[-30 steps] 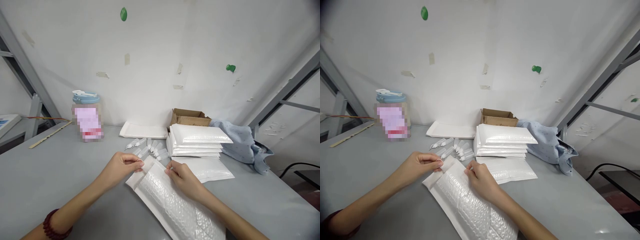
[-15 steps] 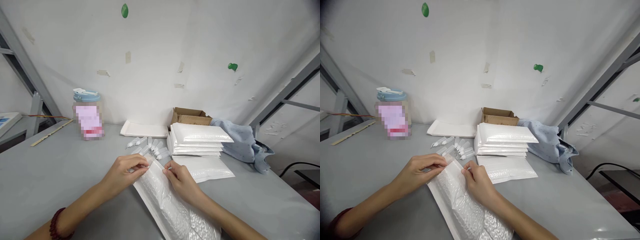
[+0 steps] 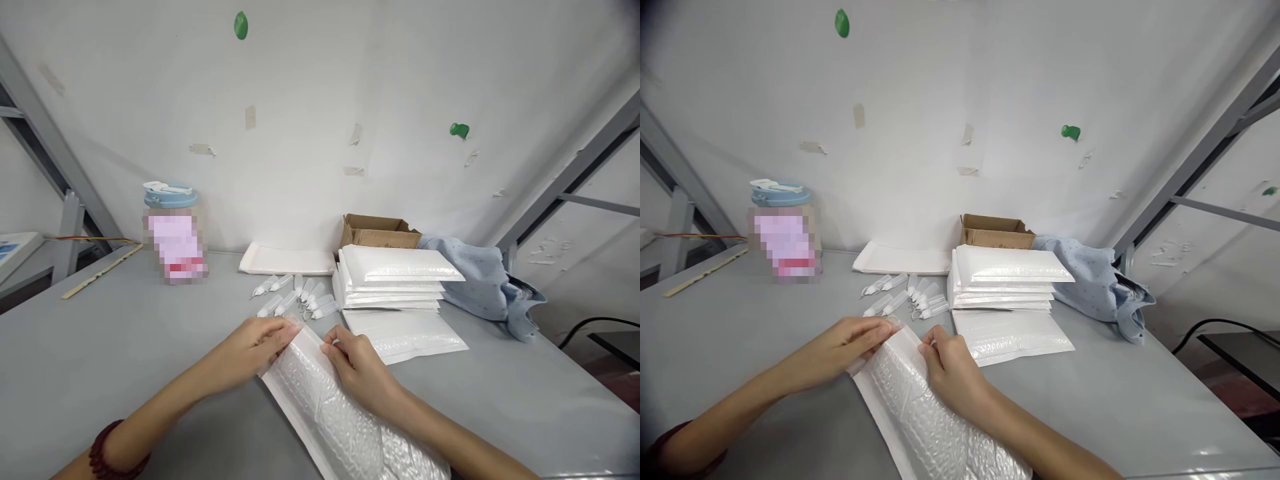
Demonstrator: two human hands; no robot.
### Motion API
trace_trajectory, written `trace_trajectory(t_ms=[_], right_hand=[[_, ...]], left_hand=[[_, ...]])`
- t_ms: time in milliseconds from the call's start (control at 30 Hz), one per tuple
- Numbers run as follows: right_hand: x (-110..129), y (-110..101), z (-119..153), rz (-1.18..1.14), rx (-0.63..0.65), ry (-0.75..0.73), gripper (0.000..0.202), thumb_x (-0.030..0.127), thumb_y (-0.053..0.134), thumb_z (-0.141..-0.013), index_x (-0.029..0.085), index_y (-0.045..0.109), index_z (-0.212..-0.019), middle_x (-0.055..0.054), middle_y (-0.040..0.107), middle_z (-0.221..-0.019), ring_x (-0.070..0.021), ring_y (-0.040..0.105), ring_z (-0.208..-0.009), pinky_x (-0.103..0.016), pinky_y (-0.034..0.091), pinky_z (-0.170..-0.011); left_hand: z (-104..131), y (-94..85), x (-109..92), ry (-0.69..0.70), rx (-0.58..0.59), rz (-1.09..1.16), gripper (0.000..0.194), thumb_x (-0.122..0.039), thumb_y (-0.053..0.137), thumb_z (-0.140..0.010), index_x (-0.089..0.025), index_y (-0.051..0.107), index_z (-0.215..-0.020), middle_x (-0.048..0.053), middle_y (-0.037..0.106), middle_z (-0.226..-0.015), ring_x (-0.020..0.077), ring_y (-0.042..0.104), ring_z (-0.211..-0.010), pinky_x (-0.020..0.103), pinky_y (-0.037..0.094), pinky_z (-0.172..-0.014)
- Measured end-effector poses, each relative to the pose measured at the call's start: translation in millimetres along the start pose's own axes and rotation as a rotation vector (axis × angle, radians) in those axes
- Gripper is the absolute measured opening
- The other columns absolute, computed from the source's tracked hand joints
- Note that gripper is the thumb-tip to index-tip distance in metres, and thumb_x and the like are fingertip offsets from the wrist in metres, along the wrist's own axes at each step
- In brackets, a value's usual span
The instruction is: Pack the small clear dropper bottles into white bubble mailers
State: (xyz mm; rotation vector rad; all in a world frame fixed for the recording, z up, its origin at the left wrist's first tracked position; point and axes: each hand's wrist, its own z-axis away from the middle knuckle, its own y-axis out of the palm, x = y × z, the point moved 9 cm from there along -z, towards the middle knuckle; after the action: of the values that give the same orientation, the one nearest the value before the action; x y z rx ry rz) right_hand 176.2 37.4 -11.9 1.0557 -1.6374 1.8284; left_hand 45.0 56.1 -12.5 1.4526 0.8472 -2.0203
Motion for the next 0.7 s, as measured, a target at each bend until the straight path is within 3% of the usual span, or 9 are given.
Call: trace_trajectory(t_ms=[67, 200, 367, 500, 633, 700], right_hand=[[0.2, 1.2, 0.7, -0.004, 0.008, 0.01, 0.014, 0.025, 0.038, -0.088, 0.02, 0.045, -0.076, 0.007, 0.037, -0.049, -0.0101, 0.032, -0.044, -0.022, 0.022, -0.045], [4.2, 4.4, 3.6, -0.011, 0.028, 0.002, 0.013, 0.024, 0.04, -0.087, 0.02, 0.046, -0.075, 0.006, 0.038, -0.05, -0.0102, 0.033, -0.045, -0.022, 0.024, -0.046], [3.4, 7.4, 6.6, -0.034, 0.048, 0.026, 0.013, 0.024, 0.04, -0.087, 0.02, 0.046, -0.076, 0.006, 0.039, -0.051, -0.0103, 0.033, -0.045, -0.022, 0.024, -0.045], [4.9, 7.4, 7.2, -0.024, 0.042, 0.006, 0.013, 0.023, 0.041, -0.087, 0.02, 0.047, -0.076, 0.006, 0.039, -0.05, -0.0103, 0.033, -0.046, -0.022, 0.025, -0.046], [4.7, 4.7, 5.5, -0.023, 0.016, -0.009, 0.013, 0.024, 0.041, -0.087, 0.02, 0.047, -0.076, 0.007, 0.038, -0.048, -0.0098, 0.031, -0.043, -0.022, 0.022, -0.044], [3.6, 3.0, 4.6, -0.022, 0.001, -0.008, 0.013, 0.025, 0.042, -0.087, 0.02, 0.047, -0.076, 0.007, 0.038, -0.048, -0.0099, 0.031, -0.043, -0.023, 0.022, -0.044]], left_hand=[[1.6, 3.7, 1.3, -0.032, 0.077, 0.076, 0.052, -0.061, 0.037, -0.086, -0.017, 0.061, -0.099, 0.009, 0.068, -0.094, 0.0218, 0.063, -0.084, 0.031, 0.048, -0.074], [14.2, 26.5, -3.6, -0.074, 0.394, 0.349, 0.064, -0.065, 0.027, -0.086, -0.016, 0.057, -0.114, 0.013, 0.065, -0.108, 0.0238, 0.062, -0.096, 0.032, 0.047, -0.081], [17.7, 38.3, -8.3, -0.063, 0.485, 0.474, 0.077, -0.071, 0.022, -0.082, -0.012, 0.059, -0.113, 0.016, 0.063, -0.112, 0.0262, 0.058, -0.101, 0.034, 0.045, -0.085], [12.7, 41.2, -6.0, -0.085, 0.456, 0.448, 0.076, -0.069, 0.021, -0.084, -0.01, 0.063, -0.109, 0.016, 0.065, -0.108, 0.0262, 0.06, -0.098, 0.036, 0.046, -0.084], [5.8, 16.9, -5.7, -0.066, 0.224, 0.306, 0.058, -0.056, 0.032, -0.09, -0.012, 0.063, -0.11, 0.014, 0.068, -0.1, 0.0229, 0.063, -0.091, 0.034, 0.047, -0.083], [7.9, 14.4, -8.9, -0.04, 0.246, 0.286, 0.05, -0.052, 0.039, -0.09, -0.014, 0.063, -0.112, 0.013, 0.068, -0.1, 0.0226, 0.063, -0.094, 0.035, 0.047, -0.085]])
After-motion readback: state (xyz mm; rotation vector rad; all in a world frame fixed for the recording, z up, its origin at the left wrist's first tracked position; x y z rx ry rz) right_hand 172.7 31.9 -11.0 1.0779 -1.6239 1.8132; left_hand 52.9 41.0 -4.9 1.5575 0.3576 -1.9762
